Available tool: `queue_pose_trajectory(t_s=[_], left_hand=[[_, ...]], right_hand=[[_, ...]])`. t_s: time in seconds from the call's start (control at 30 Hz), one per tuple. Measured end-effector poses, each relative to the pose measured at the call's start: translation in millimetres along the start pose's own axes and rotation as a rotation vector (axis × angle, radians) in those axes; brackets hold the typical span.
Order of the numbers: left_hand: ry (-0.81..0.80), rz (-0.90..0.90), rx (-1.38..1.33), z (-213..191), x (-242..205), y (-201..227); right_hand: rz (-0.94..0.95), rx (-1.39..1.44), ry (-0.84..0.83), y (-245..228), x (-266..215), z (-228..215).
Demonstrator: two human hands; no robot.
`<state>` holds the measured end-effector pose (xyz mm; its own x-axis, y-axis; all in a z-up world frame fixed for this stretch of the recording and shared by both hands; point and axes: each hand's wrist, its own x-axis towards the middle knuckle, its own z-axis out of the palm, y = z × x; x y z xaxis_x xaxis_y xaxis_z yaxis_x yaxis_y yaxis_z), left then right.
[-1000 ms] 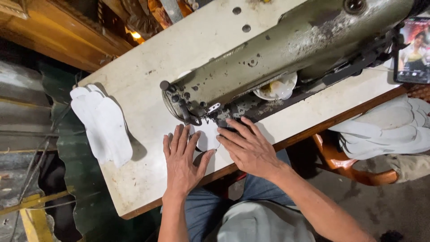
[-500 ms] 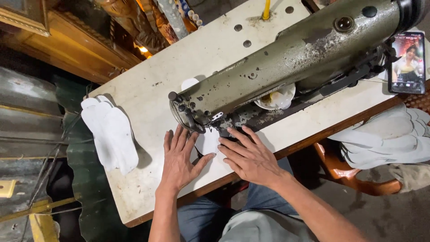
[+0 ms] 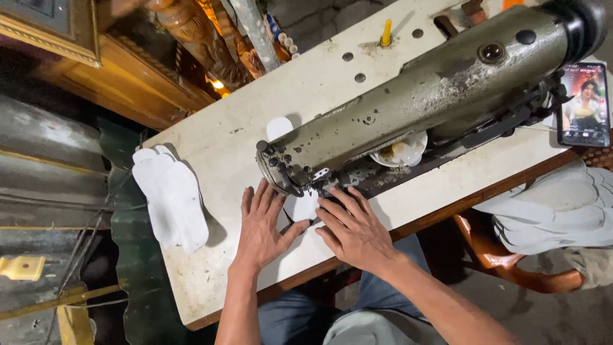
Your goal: Stitching the edges of shoe insoles using an industrial sewing machine at a stitching station.
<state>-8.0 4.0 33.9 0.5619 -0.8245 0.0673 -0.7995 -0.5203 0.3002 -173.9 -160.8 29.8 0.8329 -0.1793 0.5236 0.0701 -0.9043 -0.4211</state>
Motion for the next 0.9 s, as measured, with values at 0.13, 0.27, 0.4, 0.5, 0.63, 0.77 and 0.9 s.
queue_pose_trajectory(t_s=[0.13, 0.27, 0.4, 0.5, 0.63, 0.77, 0.9], left_hand=[[-0.037, -0.011, 0.0, 0, 5, -3], [-0.08, -0.035, -0.032, -2, 10, -4], [-0.096, -0.025, -0.016, 13, 12, -21], [-0.14, -0.044, -0.016, 12, 16, -21], [-0.147, -0.044, -0.011, 4, 19, -14], [-0.152, -0.066, -0.003, 10, 18, -20], [-0.144, -0.071, 0.003, 7, 19, -17]], right_hand=[[-0.001, -0.015, -0.035, 0, 0, -1], [-0.009, -0.034, -0.068, 0, 1, -2], [0.008, -0.019, -0.132, 0, 1, -3], [0.01, -0.019, -0.174, 2, 1, -2], [0.013, -0.025, -0.186, 1, 3, -5], [0.007, -0.005, -0.218, 3, 1, -3], [0.007, -0.01, -0.227, 3, 0, -2]])
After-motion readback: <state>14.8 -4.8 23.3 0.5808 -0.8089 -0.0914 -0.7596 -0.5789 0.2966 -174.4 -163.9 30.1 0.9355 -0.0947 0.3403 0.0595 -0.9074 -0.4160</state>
